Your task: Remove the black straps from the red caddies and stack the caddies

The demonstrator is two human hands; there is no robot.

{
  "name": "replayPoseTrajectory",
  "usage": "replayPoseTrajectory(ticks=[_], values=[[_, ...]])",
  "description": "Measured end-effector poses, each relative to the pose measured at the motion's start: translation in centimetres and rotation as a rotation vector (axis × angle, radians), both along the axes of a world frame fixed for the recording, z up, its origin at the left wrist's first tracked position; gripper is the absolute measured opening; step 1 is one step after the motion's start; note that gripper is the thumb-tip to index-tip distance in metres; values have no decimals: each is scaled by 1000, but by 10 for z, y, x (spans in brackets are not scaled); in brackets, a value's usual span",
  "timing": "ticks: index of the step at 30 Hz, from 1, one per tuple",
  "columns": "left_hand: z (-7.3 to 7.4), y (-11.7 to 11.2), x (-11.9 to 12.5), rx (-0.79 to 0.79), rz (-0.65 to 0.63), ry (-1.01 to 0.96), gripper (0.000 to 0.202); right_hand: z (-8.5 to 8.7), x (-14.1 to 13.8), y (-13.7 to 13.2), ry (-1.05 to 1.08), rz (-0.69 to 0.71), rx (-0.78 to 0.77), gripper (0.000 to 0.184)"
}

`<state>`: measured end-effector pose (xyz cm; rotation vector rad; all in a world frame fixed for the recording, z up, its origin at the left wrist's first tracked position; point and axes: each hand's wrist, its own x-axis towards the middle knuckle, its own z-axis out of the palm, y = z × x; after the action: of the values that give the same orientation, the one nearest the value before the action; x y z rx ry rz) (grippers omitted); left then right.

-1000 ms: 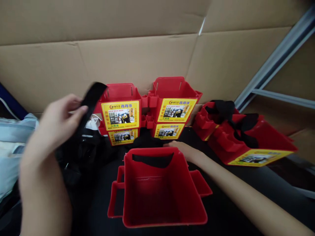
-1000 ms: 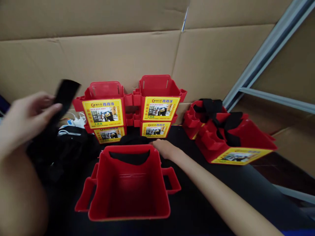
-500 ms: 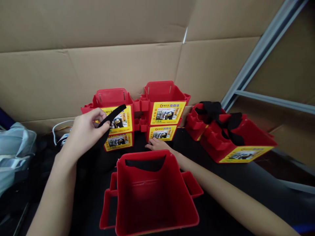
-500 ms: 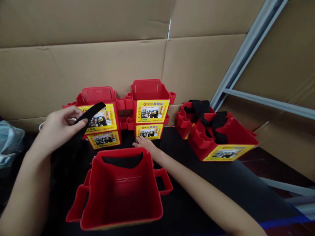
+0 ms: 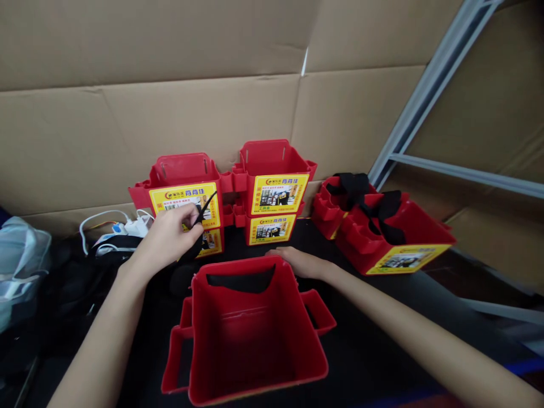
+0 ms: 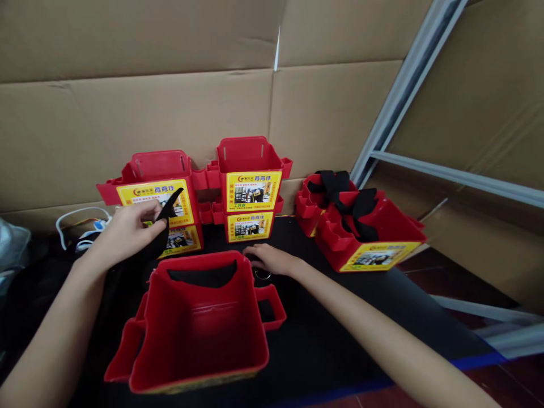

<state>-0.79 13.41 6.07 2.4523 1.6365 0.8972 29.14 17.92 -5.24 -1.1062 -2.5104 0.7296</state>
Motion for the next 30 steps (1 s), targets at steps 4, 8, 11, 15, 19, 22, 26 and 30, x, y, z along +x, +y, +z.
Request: replayPoseTrajectory(ticks=[4,8,11,15,19,22,26,30], values=[[-8,7,9,-156,-138,-204,21,19,-1,11,227,-141,-86,28],[-14,18,25,-358,-255,-460,17,52,-13,21,530,-348,-108,37],[-15,24,36,-462,-273,-550,23,76,-35,22,752,-421,-90,37],[-19,32,44,-557,-318,-634,33,90,-68,14,959,-410,-58,35],[-27,41,44,-493,-342,-754,29,88,-84,8,1012,-208,-63,28],[-28,45,40,-436,-336,-730,26,86,-82,6,903,-111,-28,22],[-26,41,37,-359,-341,-636,31,83,-78,4,705,-30,3,13],[-24,37,40,-248,-302,-607,23,77,-80,3,669,-30,43,26]])
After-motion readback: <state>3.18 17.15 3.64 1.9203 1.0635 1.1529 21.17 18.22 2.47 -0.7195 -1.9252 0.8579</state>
